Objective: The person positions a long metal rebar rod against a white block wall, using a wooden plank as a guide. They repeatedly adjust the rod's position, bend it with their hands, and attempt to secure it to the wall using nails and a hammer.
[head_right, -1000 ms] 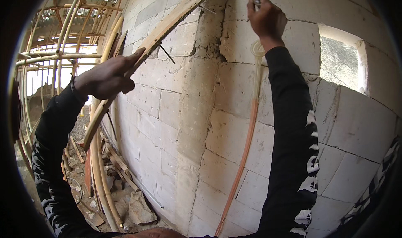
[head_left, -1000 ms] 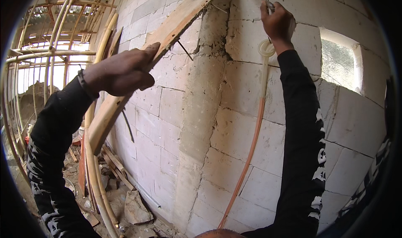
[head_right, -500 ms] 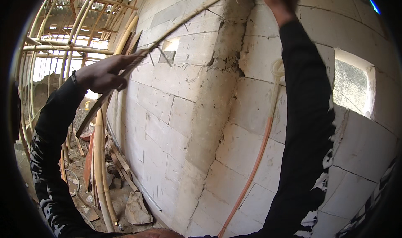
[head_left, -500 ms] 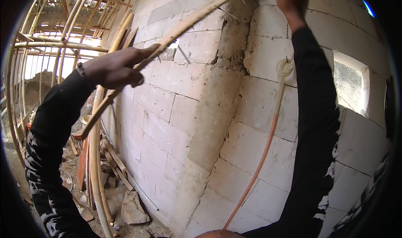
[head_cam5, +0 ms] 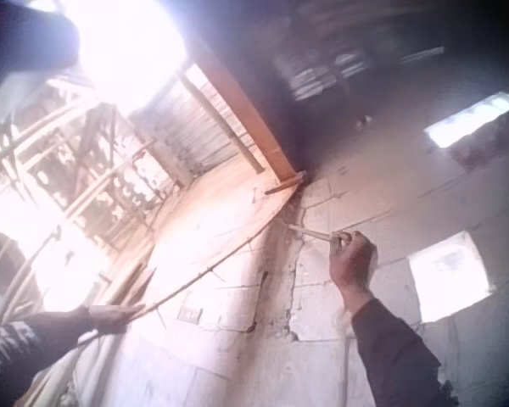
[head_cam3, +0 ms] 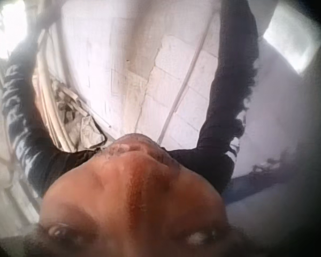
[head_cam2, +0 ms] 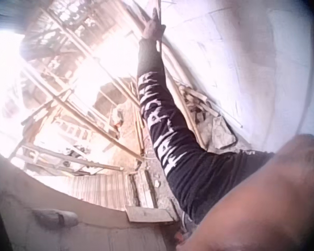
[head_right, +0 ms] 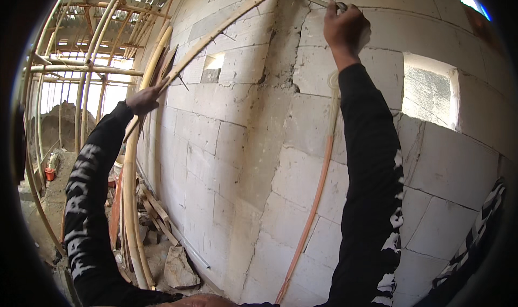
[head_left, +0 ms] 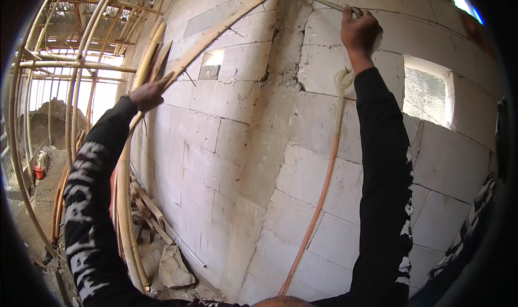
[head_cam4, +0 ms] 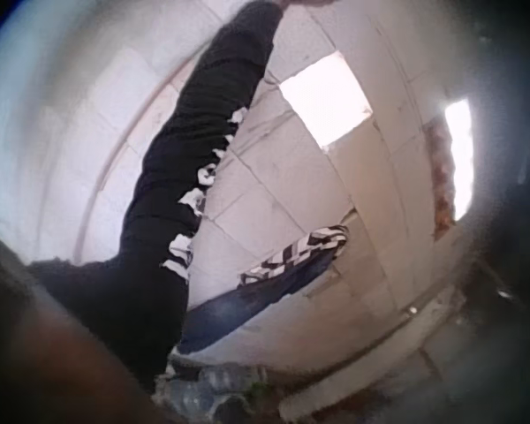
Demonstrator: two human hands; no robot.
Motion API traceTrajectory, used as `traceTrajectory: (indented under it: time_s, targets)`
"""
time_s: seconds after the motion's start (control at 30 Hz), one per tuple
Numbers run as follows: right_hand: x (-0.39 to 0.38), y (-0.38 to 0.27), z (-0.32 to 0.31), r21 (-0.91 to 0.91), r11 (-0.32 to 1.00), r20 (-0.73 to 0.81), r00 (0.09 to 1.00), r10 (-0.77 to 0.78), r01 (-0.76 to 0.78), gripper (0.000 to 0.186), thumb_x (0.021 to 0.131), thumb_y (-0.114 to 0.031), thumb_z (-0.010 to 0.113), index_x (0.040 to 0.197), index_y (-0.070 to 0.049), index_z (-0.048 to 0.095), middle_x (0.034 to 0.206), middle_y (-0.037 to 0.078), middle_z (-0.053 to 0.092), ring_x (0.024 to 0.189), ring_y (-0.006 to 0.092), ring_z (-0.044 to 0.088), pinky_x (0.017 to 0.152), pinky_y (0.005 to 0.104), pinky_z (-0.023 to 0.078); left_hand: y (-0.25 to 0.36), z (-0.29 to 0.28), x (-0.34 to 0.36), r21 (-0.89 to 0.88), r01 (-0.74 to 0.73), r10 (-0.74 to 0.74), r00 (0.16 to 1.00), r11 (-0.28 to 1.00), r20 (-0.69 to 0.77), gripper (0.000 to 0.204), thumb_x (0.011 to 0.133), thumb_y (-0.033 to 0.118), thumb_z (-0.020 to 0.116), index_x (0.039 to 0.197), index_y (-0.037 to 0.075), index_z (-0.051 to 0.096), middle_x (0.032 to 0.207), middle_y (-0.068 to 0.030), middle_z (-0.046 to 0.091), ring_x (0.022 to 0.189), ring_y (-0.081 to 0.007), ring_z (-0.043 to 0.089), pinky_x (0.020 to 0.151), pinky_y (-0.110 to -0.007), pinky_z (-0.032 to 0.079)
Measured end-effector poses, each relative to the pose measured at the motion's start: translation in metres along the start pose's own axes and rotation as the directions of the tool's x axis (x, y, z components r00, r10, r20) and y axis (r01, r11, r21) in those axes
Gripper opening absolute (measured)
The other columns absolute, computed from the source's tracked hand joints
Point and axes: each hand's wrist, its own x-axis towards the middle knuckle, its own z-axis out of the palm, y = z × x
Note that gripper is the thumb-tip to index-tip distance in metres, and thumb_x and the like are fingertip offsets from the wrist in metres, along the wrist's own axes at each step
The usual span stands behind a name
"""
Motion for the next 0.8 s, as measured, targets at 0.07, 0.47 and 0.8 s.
traceTrajectory:
  time_s: [0.07,0.47,0.8]
  targets:
    - [-0.016,-0.018,-0.017,0.155,0.983,0.006,0.995,0.098,-0.097,0.038,0.083,-0.039,0.073,0.072,-0.003,0.067,0.07,0.021,0.068,0.07,0.0399,0.069,0.065,0.047,0.054,-0.142,0.009,-0.045,0.235,0.136,-0.109,0.986,0.962,-0.124,0.074,0.083,0.003,0.052,0.152,0.004,0.026,0.084,-0.0277,0.065,0.078,-0.0429,0.066,0.073,-0.051,0.053]
    - [-0.14,0.015,-0.198,0.363,0.773,0.209,0.854,0.477,-0.521,0.033,0.09,-0.025,0.075,0.082,0.006,0.071,0.073,0.012,0.072,0.066,0.0144,0.066,0.063,0.0297,0.049,-0.021,-0.003,-0.054,0.416,0.417,-0.043,0.747,0.808,-0.663,0.021,0.101,0.033,0.051,0.094,0.013,0.052,0.068,-0.0102,0.066,0.057,-0.0307,0.066,0.052,-0.044,0.052]
    - [-0.217,-0.019,-0.347,0.182,0.066,0.637,0.168,0.752,-0.981,0.029,0.089,-0.016,0.076,0.069,-0.003,0.059,0.06,-0.009,0.046,0.056,0.0016,0.036,0.05,0.0233,0.027,-0.052,-0.129,-0.1,0.503,0.16,0.128,0.863,0.849,-0.49,0.023,0.101,0.025,0.051,0.105,0.006,0.061,0.081,-0.0206,0.066,0.081,-0.0374,0.066,0.071,-0.05,0.05]
